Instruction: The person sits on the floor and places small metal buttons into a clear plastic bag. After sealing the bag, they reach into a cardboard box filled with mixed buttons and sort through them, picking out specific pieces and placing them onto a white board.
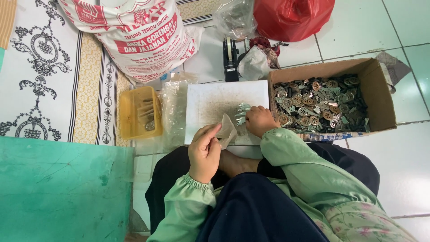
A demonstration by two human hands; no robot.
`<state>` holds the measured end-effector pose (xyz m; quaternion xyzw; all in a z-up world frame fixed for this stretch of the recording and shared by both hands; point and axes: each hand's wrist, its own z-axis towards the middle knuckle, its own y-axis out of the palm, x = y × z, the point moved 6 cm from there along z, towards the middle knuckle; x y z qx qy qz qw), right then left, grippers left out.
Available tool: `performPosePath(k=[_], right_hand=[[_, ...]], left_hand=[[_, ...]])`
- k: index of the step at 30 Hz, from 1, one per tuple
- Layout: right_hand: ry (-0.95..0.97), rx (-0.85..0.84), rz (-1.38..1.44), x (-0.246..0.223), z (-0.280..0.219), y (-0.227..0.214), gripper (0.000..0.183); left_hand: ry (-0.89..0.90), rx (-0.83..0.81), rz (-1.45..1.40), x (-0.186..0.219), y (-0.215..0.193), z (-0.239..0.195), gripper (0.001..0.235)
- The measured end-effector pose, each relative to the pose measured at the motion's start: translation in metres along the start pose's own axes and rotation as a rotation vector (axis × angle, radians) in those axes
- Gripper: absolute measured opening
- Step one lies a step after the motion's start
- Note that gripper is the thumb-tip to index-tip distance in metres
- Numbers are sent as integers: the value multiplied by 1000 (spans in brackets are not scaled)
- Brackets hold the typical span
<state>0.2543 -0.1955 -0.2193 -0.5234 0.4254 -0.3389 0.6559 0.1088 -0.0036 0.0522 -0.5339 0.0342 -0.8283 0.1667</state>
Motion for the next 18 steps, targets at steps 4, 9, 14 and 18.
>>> performPosePath(k=[4, 9, 14, 18], right_hand=[[40, -65, 12, -9, -1, -21, 12], [62, -155, 18, -23, -11, -46, 24], [91, -180, 22, -17, -8, -34, 22], [120, -144, 119, -21, -13, -45, 16]], left_hand=[[17, -3, 16, 2, -4, -1, 39], [54, -1, 67, -3, -5, -5, 37], [35, 3, 89, -8, -5, -7, 39], [11, 11, 89, -5, -9, -4, 40]])
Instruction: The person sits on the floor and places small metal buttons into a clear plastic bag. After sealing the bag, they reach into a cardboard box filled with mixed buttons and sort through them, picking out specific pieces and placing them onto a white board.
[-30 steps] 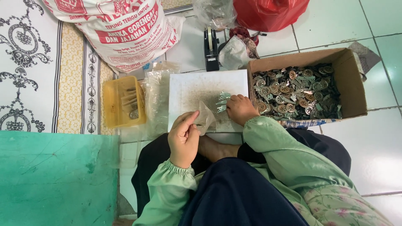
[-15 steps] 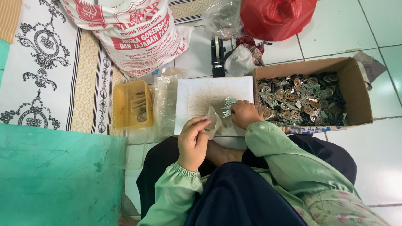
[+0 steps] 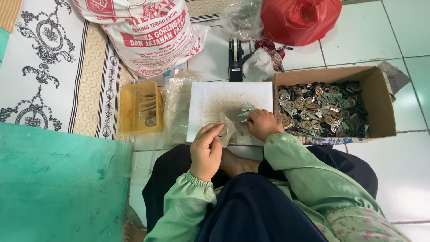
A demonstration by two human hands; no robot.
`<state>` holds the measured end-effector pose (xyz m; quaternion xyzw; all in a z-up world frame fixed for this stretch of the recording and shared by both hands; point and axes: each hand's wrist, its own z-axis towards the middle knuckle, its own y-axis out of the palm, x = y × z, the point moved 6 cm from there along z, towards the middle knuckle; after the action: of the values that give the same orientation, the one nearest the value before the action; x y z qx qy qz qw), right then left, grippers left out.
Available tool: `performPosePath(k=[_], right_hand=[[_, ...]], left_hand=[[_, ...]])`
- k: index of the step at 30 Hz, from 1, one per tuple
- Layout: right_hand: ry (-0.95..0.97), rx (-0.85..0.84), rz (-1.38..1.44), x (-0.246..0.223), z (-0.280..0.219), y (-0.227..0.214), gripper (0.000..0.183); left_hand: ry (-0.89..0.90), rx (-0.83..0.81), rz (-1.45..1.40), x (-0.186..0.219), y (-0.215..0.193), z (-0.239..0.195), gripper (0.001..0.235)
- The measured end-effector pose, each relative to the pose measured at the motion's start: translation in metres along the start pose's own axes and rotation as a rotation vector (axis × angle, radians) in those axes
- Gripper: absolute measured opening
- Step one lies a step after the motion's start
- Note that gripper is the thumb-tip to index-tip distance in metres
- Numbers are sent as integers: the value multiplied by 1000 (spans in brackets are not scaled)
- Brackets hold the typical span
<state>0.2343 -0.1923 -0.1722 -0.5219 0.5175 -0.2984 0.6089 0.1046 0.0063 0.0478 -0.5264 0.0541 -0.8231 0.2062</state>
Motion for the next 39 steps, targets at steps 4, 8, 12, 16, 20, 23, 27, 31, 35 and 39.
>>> performPosePath(k=[4, 8, 12, 16, 20, 23, 27, 31, 35, 39], right_hand=[[38, 134, 371, -9, -9, -51, 14], [-287, 584, 608, -50, -41, -185, 21], [-719, 758, 406, -123, -91, -282, 22], [-858, 680, 58, -160, -102, -283, 23], [-938, 631, -96, -182, -96, -275, 15], [-899, 584, 79, -172, -86, -273, 23], [-670, 659, 460, -108, -58, -252, 32], [-440, 553, 561, -49, -30, -168, 25], [-208, 91, 235, -18, -18, -79, 16], [-118, 24, -69, -21, -27, -52, 35]], left_hand=[[7, 17, -17, -6, -2, -1, 40], [-15, 40, -52, -14, -1, -1, 43], [-20, 40, -124, -12, 3, 3, 43], [-16, 45, -131, -7, 6, 3, 41], [5, 38, -130, -4, 7, 4, 40], [6, 36, -137, -1, 0, 8, 39], [43, 30, -147, 33, -15, 12, 42], [80, 9, -116, 31, -15, 11, 43], [25, 17, -172, -8, -6, 13, 42], [-11, 17, -157, -16, -2, 9, 42]])
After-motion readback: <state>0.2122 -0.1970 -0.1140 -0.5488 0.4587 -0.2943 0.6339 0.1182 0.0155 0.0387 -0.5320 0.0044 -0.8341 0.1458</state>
